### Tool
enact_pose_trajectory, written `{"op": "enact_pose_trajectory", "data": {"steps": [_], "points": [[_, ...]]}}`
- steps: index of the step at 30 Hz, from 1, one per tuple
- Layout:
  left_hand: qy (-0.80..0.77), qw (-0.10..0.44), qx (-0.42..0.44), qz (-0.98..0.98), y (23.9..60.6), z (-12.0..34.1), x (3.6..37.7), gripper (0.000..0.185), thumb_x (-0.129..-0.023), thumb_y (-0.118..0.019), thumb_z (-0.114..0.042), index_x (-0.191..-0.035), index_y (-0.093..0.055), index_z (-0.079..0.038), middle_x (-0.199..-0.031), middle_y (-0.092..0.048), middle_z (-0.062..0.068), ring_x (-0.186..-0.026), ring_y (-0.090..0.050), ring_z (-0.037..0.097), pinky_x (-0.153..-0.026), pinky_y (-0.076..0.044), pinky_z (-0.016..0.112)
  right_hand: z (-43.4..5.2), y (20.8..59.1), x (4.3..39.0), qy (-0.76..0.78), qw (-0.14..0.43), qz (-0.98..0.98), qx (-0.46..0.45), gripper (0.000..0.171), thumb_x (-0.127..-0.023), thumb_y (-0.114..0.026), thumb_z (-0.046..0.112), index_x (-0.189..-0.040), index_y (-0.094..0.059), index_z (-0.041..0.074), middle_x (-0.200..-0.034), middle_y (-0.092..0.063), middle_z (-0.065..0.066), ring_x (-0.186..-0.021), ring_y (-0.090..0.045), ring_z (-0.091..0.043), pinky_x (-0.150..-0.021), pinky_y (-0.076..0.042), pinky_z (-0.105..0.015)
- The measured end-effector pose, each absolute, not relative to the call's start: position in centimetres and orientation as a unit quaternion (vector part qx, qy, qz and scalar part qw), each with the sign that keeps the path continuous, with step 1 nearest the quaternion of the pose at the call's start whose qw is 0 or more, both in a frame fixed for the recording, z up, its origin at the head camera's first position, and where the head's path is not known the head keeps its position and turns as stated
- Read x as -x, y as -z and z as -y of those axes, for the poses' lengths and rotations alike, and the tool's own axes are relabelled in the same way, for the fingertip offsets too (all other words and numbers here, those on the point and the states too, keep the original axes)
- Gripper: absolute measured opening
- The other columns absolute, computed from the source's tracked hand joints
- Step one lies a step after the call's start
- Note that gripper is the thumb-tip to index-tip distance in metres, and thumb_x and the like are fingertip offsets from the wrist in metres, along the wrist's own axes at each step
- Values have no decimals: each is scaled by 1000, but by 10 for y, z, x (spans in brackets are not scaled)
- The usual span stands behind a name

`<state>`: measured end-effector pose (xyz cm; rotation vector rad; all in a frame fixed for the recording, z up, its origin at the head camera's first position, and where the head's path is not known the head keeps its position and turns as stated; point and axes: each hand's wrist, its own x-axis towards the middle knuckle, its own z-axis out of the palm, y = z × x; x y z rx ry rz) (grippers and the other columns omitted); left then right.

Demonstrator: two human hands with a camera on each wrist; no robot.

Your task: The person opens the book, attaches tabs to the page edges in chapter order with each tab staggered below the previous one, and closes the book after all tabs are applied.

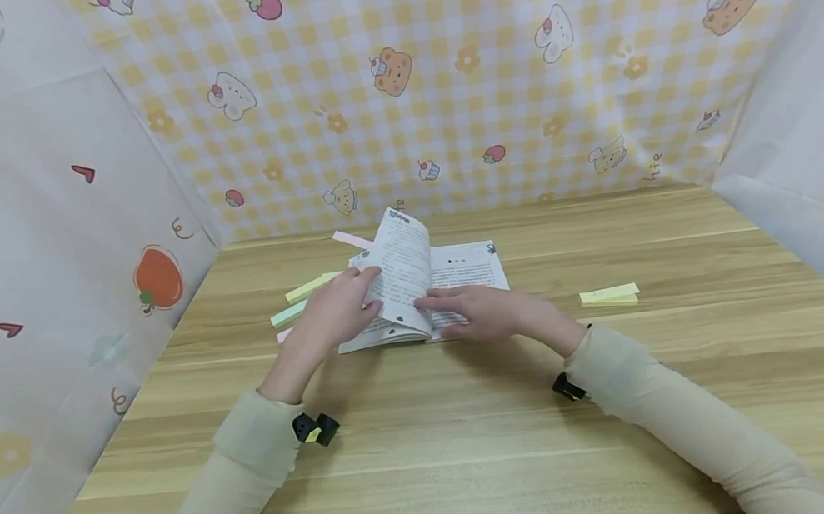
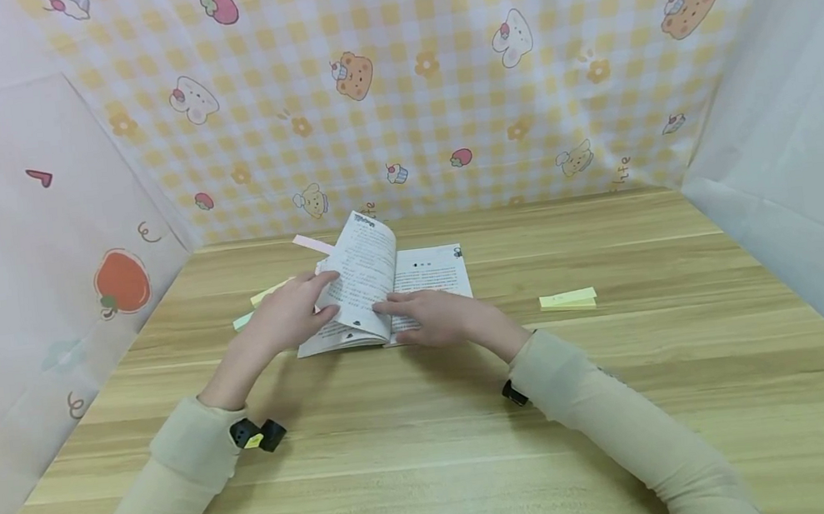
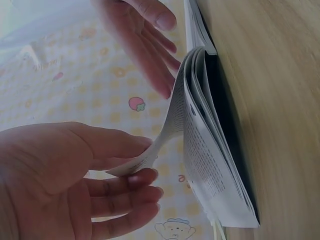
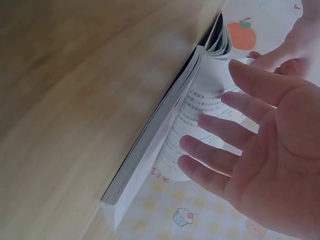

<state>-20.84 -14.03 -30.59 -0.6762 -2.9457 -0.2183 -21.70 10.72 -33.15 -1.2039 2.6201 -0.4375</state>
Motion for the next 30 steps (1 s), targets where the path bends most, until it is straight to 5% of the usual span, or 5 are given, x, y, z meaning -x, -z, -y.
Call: {"op": "enact_pose_trajectory", "data": {"steps": [9,30], "points": [[33,25,214,976,305,145,209,45,-97,-67,-22,-136,-59,-2,-117,-63,21,-90,-61,28,-70,-54,43,-98,334,218,132,133,-898,398,60,-103,-59,26,-158,-36,16,-163,-27,-16,-148,-28,-34,-120,-25,-47],[11,-92,188,978,311,153,213,51,-99,-62,-28,-142,-53,-2,-133,-56,27,-113,-60,41,-85,-53,57,-89,332,210,113,166,-884,422,55,-104,-58,26,-155,-42,14,-164,-24,-16,-149,-24,-36,-120,-23,-49]]}}
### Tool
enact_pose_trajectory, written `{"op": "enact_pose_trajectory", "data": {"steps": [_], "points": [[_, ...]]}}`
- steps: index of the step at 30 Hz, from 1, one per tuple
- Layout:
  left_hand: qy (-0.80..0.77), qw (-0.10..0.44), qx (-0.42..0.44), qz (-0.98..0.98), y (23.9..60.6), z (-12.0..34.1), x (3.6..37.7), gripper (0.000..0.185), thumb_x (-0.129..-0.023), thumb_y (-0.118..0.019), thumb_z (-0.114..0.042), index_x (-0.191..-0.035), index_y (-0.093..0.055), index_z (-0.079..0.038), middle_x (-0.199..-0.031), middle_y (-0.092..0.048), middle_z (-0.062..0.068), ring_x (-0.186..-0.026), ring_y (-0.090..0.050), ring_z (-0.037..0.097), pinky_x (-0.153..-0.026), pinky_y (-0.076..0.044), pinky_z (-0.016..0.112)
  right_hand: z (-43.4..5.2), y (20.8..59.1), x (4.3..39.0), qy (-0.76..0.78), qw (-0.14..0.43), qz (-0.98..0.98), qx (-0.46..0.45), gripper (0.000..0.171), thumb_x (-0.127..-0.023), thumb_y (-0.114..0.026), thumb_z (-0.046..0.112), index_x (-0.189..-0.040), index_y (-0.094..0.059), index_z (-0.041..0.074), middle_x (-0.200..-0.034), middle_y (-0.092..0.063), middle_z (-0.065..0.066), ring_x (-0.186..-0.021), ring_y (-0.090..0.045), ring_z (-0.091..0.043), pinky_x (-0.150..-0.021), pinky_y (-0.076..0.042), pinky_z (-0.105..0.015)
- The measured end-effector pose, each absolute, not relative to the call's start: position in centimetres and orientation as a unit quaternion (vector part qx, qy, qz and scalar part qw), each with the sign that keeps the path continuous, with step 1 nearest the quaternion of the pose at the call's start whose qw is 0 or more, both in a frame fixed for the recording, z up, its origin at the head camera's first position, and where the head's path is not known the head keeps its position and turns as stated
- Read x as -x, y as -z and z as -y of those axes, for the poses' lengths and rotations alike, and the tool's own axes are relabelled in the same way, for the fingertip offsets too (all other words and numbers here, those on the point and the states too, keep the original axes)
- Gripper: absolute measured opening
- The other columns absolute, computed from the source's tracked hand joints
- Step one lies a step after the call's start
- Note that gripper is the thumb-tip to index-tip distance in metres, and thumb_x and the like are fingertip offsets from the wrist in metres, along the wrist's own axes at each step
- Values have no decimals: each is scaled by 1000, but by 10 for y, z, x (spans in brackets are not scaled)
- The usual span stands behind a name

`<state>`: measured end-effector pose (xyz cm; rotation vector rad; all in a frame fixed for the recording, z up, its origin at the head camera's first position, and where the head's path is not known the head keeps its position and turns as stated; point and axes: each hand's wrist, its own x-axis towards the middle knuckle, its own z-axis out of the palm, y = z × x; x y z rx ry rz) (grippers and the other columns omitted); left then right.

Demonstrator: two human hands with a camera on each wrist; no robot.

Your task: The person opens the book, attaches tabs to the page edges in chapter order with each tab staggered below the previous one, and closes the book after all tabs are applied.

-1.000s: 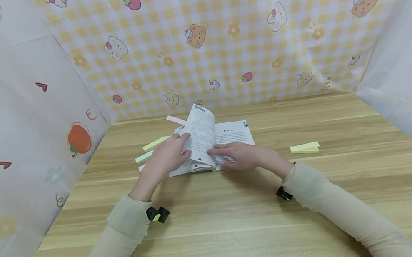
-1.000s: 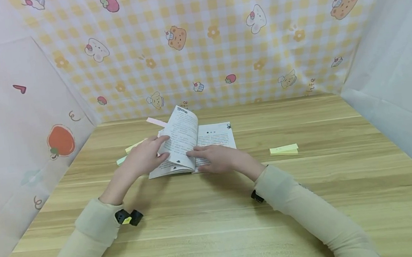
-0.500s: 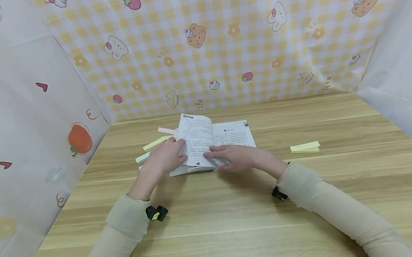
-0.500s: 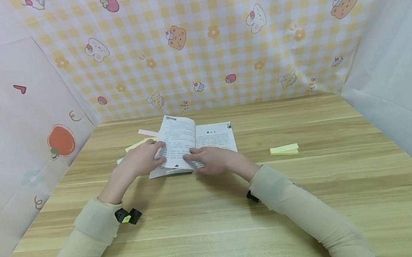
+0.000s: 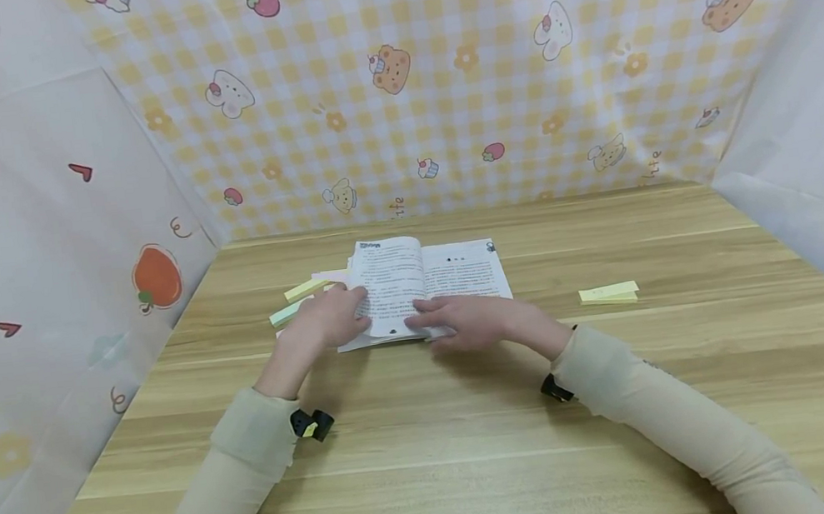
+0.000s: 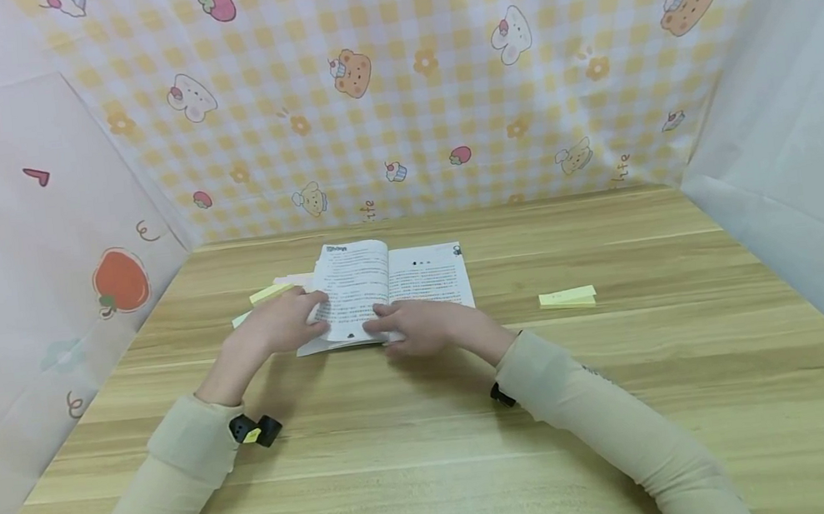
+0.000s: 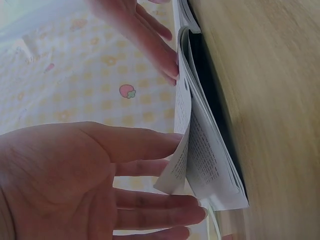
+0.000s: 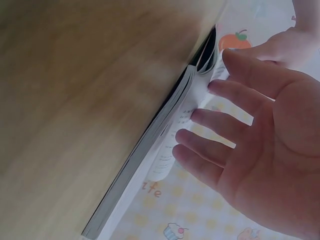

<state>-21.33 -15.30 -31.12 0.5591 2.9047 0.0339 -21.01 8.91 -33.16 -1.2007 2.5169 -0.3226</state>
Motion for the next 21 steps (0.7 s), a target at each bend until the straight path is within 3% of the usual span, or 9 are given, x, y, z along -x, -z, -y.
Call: {"op": "enact_pose_trajectory", "data": {"steps": [9,13,17,21], "points": [[-14,117,-180,-977,318,155,216,50,-98,-63,-25,-141,-54,-1,-129,-56,24,-108,-59,35,-89,-50,54,-87,335,208,98,176,-882,426,53,-105,-55,27,-155,-43,15,-164,-23,-15,-151,-21,-35,-121,-22,-47],[-28,127,-193,-972,322,153,217,56,-99,-62,-25,-148,-47,-1,-141,-49,27,-123,-54,39,-100,-46,55,-87,336,208,95,177,-882,426,54,-104,-56,27,-155,-43,15,-165,-22,-15,-151,-20,-33,-121,-21,-46],[-42,147,-208,-966,323,152,218,63,-103,-57,-28,-156,-35,-3,-157,-33,27,-142,-36,45,-114,-32,57,-88,335,208,96,179,-881,427,55,-104,-57,27,-155,-42,15,-165,-21,-15,-151,-20,-34,-121,-21,-47],[-53,163,-223,-959,324,150,217,64,-106,-50,-30,-159,-27,-4,-162,-21,26,-146,-25,46,-117,-25,56,-88,335,208,96,179,-881,428,55,-104,-56,27,-156,-41,15,-165,-20,-15,-151,-19,-34,-121,-21,-47]]}}
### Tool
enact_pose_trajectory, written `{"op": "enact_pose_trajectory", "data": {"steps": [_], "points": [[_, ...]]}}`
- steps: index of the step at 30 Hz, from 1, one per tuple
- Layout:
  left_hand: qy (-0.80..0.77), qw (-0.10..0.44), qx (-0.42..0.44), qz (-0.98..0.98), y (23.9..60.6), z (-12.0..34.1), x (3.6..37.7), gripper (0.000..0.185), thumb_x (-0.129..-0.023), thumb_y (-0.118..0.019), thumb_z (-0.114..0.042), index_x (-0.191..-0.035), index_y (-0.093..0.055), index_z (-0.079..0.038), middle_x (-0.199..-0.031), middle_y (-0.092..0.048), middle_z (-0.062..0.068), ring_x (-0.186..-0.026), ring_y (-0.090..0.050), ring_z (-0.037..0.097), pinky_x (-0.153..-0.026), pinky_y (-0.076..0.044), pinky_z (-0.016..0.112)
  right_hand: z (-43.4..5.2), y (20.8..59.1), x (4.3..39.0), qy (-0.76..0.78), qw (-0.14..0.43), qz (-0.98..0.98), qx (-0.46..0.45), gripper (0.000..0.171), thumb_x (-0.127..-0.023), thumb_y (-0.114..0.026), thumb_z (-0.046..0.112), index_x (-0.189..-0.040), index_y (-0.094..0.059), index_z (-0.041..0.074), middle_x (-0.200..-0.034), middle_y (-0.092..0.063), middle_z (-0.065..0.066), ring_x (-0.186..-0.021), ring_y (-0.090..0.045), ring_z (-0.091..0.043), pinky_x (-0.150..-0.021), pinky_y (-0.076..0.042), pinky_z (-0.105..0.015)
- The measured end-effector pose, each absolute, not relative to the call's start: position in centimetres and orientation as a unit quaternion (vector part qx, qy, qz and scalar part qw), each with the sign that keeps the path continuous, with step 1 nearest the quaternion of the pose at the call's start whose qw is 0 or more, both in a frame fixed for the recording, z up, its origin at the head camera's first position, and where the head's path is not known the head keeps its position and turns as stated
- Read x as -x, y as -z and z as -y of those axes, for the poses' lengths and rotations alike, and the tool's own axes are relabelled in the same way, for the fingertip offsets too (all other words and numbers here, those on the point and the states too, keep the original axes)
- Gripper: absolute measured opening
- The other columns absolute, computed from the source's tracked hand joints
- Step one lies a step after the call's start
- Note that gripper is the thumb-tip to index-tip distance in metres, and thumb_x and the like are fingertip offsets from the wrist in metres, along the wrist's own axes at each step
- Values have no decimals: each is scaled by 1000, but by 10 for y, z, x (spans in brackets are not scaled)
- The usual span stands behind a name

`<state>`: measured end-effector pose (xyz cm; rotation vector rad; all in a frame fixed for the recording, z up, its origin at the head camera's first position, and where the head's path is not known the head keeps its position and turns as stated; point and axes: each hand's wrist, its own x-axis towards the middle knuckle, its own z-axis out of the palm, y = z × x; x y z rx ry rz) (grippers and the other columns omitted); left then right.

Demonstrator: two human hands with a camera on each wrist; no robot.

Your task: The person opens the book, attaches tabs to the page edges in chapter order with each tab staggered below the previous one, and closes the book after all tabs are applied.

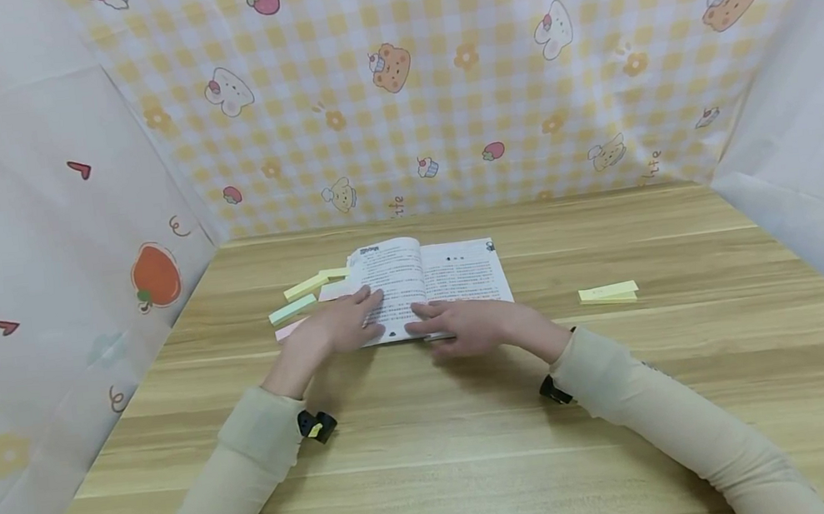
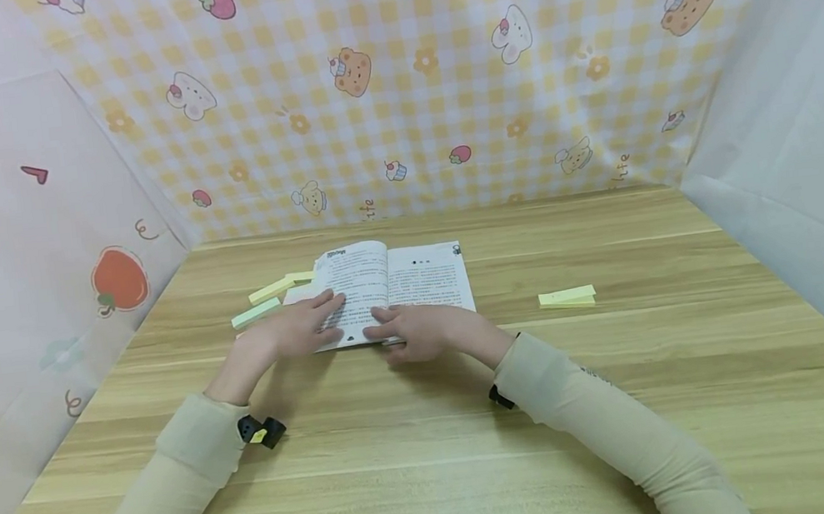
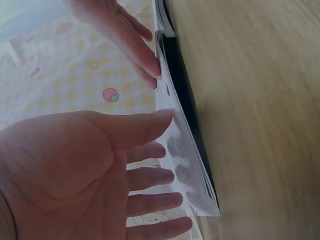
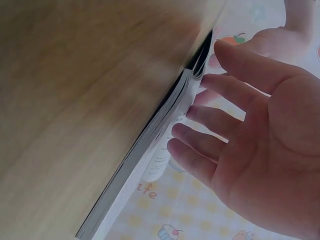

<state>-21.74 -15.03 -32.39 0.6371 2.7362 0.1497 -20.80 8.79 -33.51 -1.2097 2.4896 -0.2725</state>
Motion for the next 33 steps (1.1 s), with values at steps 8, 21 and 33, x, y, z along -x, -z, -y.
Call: {"op": "enact_pose_trajectory", "data": {"steps": [8,21,33], "points": [[-63,203,-198,-957,330,151,217,64,-108,-45,-34,-161,-22,-8,-166,-14,18,-148,-21,45,-117,-24,57,-86,333,206,91,185,-881,425,56,-104,-58,28,-155,-41,15,-165,-19,-15,-151,-19,-36,-121,-21,-48],[-26,220,-187,-957,333,151,216,65,-109,-43,-35,-161,-20,-4,-166,-13,18,-149,-19,42,-118,-24,56,-86,334,209,95,193,-877,430,56,-103,-59,28,-155,-42,15,-166,-19,-14,-151,-21,-35,-120,-22,-48],[-18,222,-169,-960,328,150,212,65,-108,-45,-37,-161,-22,-7,-166,-15,15,-149,-22,39,-117,-28,56,-94,329,217,95,202,-882,416,62,-103,-59,32,-158,-37,15,-165,-20,-14,-147,-30,-36,-119,-26,-48]]}}
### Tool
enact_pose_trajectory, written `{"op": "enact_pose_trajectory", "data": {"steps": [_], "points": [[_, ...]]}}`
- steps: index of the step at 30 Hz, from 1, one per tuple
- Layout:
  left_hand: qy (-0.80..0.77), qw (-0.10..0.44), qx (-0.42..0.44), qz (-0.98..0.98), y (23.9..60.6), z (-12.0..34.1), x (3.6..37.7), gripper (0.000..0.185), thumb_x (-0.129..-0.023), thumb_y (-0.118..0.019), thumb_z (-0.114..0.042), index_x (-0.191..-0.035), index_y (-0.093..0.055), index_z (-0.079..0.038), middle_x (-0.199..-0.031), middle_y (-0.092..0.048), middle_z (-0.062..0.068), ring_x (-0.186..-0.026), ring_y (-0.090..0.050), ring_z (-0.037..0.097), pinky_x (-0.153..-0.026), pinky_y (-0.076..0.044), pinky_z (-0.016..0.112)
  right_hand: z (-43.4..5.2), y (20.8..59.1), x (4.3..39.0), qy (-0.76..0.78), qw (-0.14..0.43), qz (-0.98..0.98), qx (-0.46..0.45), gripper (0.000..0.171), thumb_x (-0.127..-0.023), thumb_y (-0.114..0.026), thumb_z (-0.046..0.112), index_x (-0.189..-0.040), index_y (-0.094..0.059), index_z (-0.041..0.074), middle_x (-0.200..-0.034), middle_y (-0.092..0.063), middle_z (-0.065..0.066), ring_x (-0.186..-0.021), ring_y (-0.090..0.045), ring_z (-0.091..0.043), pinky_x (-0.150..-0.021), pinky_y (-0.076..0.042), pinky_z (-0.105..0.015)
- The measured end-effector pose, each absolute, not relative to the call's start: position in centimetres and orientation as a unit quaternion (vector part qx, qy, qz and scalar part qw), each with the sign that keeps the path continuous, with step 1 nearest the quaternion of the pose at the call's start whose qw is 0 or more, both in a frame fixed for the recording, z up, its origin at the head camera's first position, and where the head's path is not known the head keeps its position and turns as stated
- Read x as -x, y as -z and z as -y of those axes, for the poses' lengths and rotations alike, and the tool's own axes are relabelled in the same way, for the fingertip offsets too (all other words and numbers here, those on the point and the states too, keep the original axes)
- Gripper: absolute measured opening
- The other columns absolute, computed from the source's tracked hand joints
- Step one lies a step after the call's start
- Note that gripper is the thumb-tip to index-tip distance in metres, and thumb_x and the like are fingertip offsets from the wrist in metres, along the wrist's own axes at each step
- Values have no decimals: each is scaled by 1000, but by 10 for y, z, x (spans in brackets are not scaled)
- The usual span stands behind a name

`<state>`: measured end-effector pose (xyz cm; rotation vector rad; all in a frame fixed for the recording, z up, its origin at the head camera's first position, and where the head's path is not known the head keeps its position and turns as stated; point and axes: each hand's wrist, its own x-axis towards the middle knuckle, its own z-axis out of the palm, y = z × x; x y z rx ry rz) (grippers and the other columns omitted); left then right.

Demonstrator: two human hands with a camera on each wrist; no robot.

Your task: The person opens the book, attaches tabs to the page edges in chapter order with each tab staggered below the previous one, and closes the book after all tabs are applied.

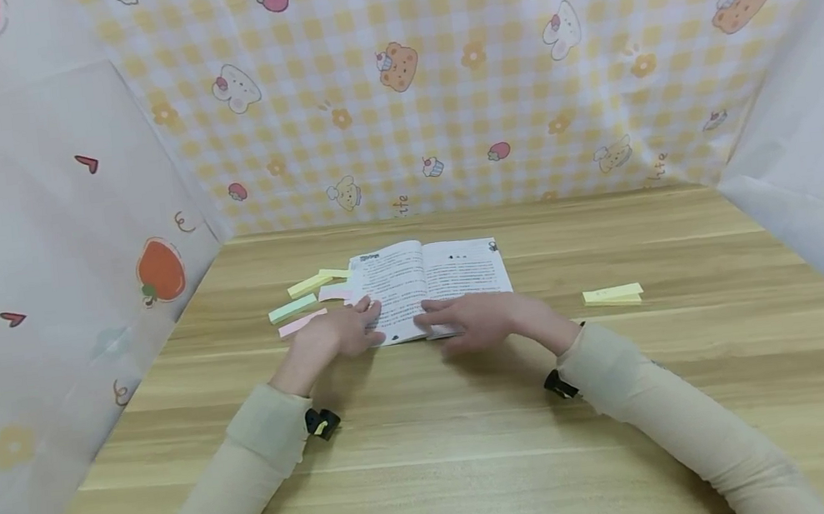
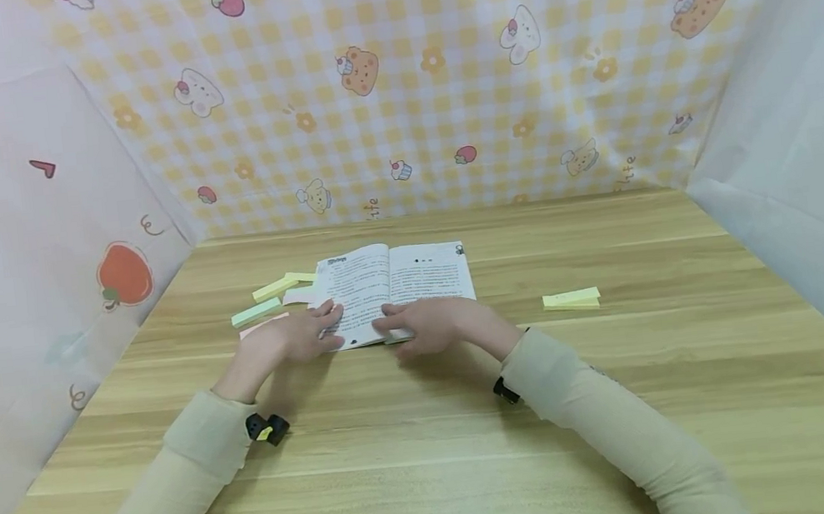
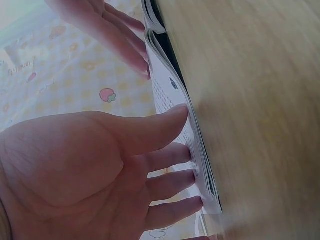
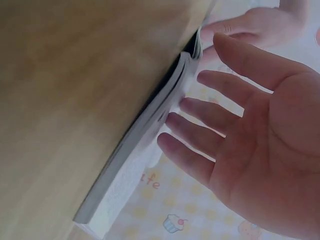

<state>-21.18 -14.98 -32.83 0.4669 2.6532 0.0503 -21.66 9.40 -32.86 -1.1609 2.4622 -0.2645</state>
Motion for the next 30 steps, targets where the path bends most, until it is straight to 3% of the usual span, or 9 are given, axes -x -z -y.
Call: {"op": "enact_pose_trajectory", "data": {"steps": [10,30], "points": [[-24,222,-163,-961,328,149,211,65,-107,-46,-36,-161,-22,-7,-166,-15,15,-149,-22,39,-117,-27,54,-92,325,238,81,213,-897,379,64,-104,-55,36,-159,-32,14,-166,-21,-11,-151,-22,-30,-121,-20,-46],[-22,221,-147,-964,331,147,210,63,-108,-44,-35,-161,-22,-9,-167,-15,13,-150,-21,40,-116,-28,57,-84,319,265,65,220,-911,342,63,-104,-55,33,-159,-31,14,-165,-24,-9,-150,-26,-31,-122,-19,-45]]}}
